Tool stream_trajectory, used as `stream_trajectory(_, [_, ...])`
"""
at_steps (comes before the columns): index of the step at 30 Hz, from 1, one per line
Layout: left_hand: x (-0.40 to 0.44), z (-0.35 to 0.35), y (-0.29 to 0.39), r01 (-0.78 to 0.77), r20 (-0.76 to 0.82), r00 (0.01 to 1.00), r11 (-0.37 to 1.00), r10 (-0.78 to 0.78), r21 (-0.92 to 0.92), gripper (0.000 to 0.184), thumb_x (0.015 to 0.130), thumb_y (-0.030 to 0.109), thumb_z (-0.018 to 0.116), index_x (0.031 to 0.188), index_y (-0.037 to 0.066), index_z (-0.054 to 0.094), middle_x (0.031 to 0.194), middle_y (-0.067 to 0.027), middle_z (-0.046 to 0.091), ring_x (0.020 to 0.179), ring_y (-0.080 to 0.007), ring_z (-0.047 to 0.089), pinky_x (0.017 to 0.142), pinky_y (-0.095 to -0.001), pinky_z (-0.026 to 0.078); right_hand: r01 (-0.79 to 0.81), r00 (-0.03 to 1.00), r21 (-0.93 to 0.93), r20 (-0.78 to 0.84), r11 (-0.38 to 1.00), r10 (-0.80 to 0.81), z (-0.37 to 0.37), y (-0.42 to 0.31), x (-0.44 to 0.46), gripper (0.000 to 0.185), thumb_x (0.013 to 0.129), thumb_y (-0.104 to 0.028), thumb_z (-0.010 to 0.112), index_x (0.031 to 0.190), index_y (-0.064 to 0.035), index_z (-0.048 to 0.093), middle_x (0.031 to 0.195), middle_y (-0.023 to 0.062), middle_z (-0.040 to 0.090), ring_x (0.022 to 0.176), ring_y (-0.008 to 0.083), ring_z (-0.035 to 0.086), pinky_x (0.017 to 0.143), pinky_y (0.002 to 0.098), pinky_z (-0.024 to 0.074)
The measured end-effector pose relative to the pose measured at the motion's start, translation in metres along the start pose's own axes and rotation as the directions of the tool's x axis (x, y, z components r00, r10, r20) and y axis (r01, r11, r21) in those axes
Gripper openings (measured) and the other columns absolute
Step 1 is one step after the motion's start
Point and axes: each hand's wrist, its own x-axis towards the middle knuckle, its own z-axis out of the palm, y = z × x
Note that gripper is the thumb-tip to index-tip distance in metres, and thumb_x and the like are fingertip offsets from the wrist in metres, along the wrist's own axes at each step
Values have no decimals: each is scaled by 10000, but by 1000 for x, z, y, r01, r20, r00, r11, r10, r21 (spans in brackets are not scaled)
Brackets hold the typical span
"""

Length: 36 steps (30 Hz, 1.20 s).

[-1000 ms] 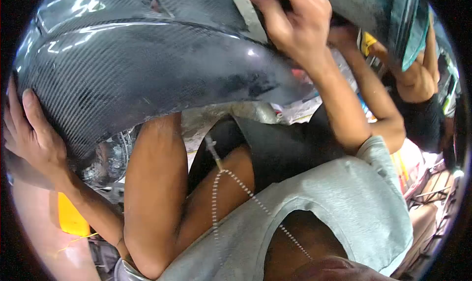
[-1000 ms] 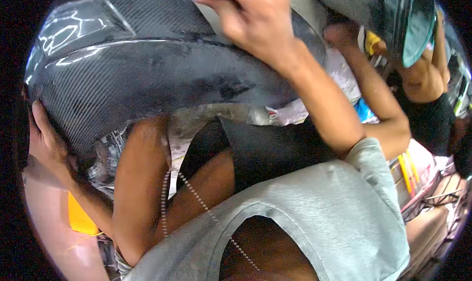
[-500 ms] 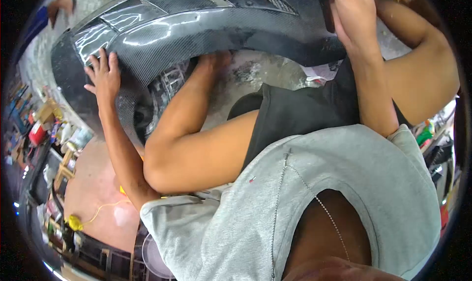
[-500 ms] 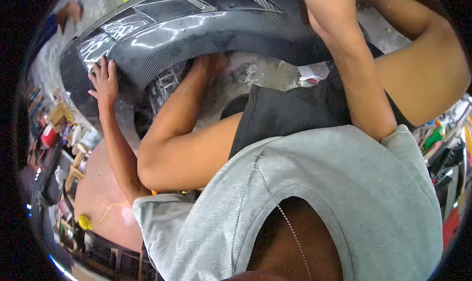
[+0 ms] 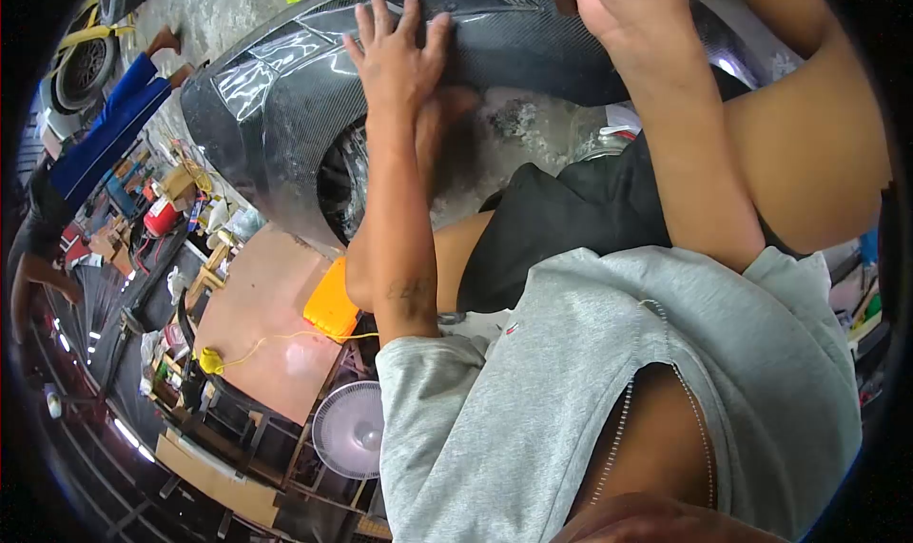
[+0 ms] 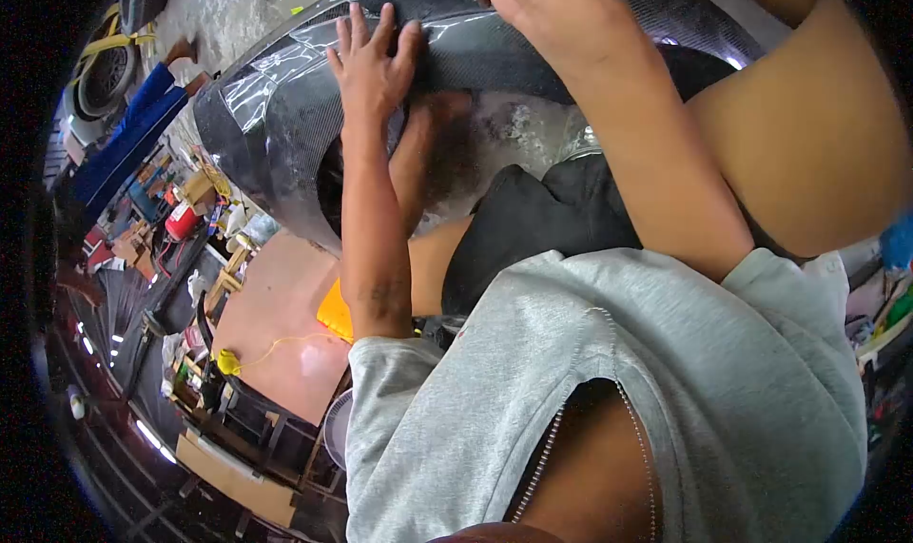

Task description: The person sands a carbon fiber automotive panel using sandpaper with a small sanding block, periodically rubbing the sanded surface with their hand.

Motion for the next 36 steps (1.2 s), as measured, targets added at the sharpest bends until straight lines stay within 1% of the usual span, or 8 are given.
stream_trajectory(6, [-19,-28,34,-110,192,971,980,141,-164,630,910,602,659,1371,173,678,1620,-246,358,1531,-457,242,1234,-617,133,-145,986,58,-78,988,149,-7,6,-2,148,1036,-122,629,1069,13,679,975,32,688,839,91,610,759,231,493])
stream_trajectory(9, [-19,-34,30,-1,146,989,982,29,-187,626,917,581,663,1379,159,670,1620,-247,357,1539,-451,224,1237,-614,120,-194,976,83,-87,977,201,-6,5,-4,159,1038,-127,625,1084,18,672,980,38,683,846,96,613,761,232,494])
stream_trajectory(14, [-6,-22,16,224,168,962,974,-215,-36,823,966,640,545,1426,-42,558,1619,-334,282,1543,-476,180,1235,-623,101,-205,969,114,-117,972,218,-8,1,-1,168,1040,-127,621,1102,23,664,996,40,685,853,100,618,767,235,501])
stream_trajectory(21, [14,-23,39,412,271,897,883,-350,-225,732,946,610,600,1286,-34,678,1597,-368,293,1543,-507,144,1233,-612,131,-213,959,166,-154,963,239,-10,-3,3,168,1040,-127,620,1118,14,666,1001,41,690,856,101,622,766,235,506])
stream_trajectory(25, [10,-45,43,357,120,906,583,-405,-730,396,937,390,725,1170,72,771,1539,-349,422,1533,-413,288,1233,-440,228,-293,938,46,-180,955,296,-11,0,0,176,1033,-143,633,1090,17,678,968,39,693,818,102,618,729,239,504])
stream_trajectory(26, [11,-58,53,337,83,905,586,-417,-737,329,952,240,736,1213,40,737,1434,-288,573,1402,-327,505,1172,-393,342,-328,928,-10,-192,945,320,-10,2,-3,178,1031,-147,636,1078,18,683,955,38,695,805,102,616,718,241,501])
stream_trajectory(30, [9,-85,80,325,191,853,209,-486,-922,356,990,114,691,1301,-47,625,1183,-151,722,1053,-140,660,960,-256,493,-249,961,-386,19,888,277,-13,52,-30,183,924,-167,740,893,11,711,780,59,695,702,139,615,640,300,486])
stream_trajectory(36, [-32,-92,60,384,275,757,63,-594,-921,321,979,69,693,1288,8,632,1139,-85,704,1042,-145,666,930,-302,521,-231,934,-568,98,790,344,-16,83,-65,257,887,-270,769,907,-16,736,775,118,727,709,187,684,688,365,527])
